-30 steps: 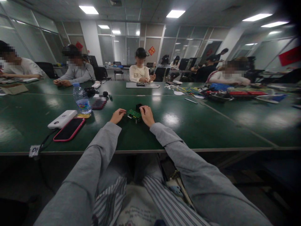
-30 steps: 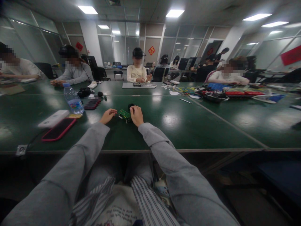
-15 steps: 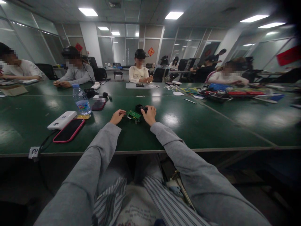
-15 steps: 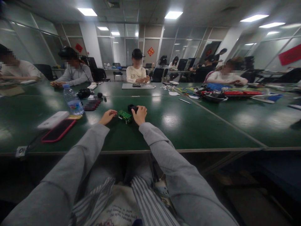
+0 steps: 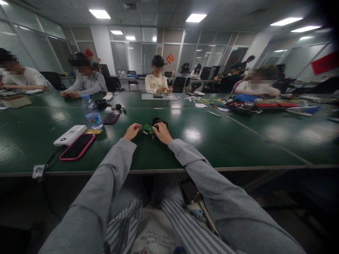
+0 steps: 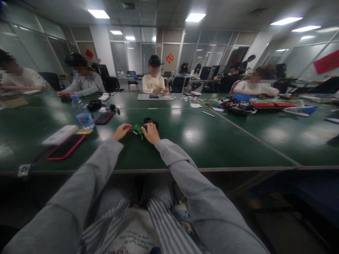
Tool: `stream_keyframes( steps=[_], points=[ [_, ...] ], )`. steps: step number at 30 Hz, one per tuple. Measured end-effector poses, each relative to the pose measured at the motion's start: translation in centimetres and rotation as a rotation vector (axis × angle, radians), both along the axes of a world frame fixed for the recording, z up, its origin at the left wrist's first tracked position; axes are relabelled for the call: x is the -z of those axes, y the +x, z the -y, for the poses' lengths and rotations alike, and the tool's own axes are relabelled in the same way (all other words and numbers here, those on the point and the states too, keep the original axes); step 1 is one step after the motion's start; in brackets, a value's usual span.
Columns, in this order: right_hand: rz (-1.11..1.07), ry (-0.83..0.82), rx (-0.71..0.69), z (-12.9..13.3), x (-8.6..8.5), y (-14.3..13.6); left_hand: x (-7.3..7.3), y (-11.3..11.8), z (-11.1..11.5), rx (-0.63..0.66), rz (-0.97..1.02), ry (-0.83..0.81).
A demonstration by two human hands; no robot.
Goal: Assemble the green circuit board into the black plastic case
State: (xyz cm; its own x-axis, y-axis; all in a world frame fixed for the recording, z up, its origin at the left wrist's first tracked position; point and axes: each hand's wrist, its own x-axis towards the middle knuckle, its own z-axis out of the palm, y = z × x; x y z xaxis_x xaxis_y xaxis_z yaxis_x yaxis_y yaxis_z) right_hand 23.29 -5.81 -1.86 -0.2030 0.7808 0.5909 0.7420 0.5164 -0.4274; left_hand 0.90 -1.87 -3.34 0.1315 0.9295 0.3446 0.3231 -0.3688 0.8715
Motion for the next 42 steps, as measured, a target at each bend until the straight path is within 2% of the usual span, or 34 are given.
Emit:
stream_keyframes(
  steps=[5, 16, 27, 34, 42],
  points=[
    [0.010, -0.222, 0.076, -0.9, 0.7, 0.2, 0.0, 0.1, 0.0, 0.010, 0.007, 0.008],
    [-0.014, -0.377, 0.012, -0.6, 0.1, 0.2, -0.2, -0.1, 0.1, -0.008, -0.043, 0.023],
    [0.024, -0.418, -0.045, 0.2, -0.5, -0.3, 0.4, -0.3, -0.6, 0.001, -0.047, 0.033],
    [-0.141, -0.360, -0.196, 0.7, -0.6, -0.3, 0.5, -0.4, -0.7, -0.009, -0.065, 0.037],
    [-0.214, -0.305, -0.226, 0.6, -0.4, -0.4, 0.6, -0.5, -0.8, -0.030, -0.165, 0.056]
  ],
)
